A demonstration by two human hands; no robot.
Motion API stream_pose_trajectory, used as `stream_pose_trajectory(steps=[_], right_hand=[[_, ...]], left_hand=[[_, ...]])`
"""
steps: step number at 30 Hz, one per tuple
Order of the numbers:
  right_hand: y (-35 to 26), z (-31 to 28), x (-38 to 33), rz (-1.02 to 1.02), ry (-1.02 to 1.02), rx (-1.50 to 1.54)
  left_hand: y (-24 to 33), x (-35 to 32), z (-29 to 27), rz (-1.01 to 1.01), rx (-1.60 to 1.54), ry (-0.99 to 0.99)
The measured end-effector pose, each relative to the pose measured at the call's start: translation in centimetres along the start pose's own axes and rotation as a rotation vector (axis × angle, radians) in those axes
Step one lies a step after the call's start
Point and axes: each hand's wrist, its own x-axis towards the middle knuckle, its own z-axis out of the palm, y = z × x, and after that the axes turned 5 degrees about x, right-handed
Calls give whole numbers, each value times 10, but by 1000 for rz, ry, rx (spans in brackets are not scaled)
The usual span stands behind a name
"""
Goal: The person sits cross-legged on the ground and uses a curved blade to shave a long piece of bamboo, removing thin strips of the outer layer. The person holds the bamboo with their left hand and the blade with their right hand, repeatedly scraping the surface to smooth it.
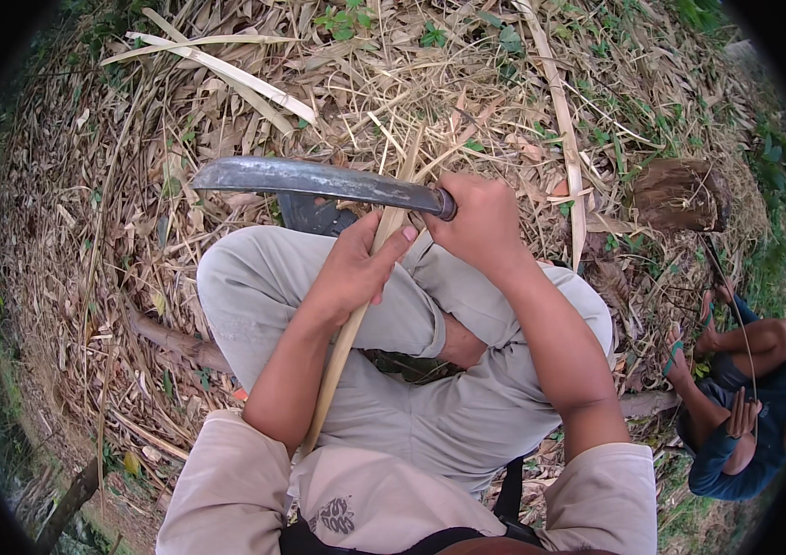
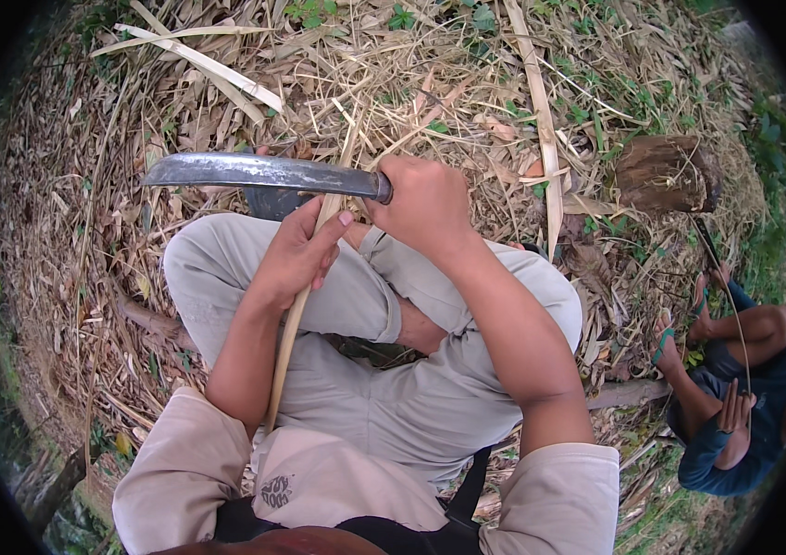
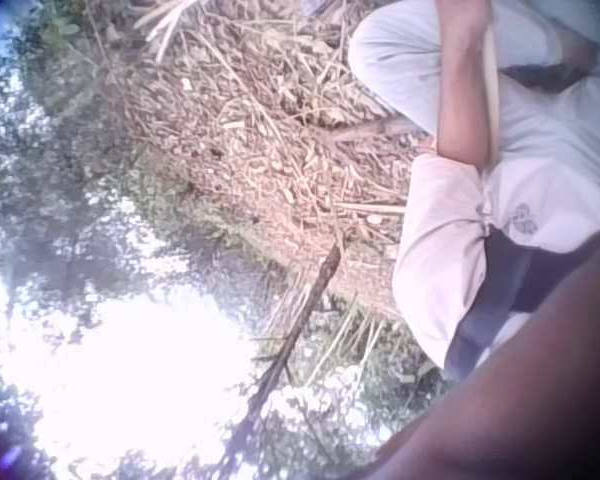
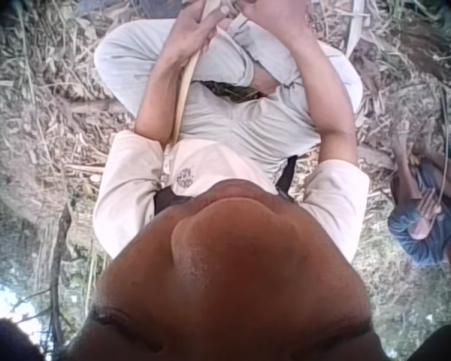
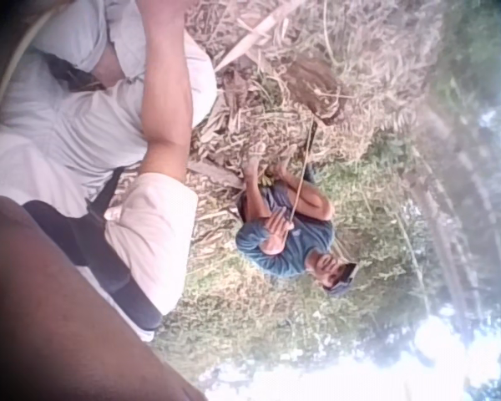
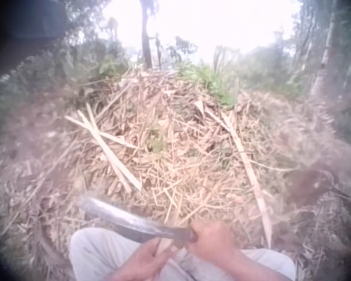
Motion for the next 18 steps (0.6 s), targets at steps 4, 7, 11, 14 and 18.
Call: stream_pose_trajectory(steps=[4,7,11,14,18], right_hand=[[10,5,1,-29,59,6],[26,6,9,77,80,-37],[19,9,8,110,55,-80],[3,12,-5,-4,15,20],[31,-5,18,331,31,-180]], left_hand=[[-7,-1,1,-16,-44,-110],[-6,0,6,-38,-138,-152],[-5,-4,3,-103,-276,-159],[-5,-4,1,-70,-298,-181],[-11,-11,14,-70,-231,-160]])
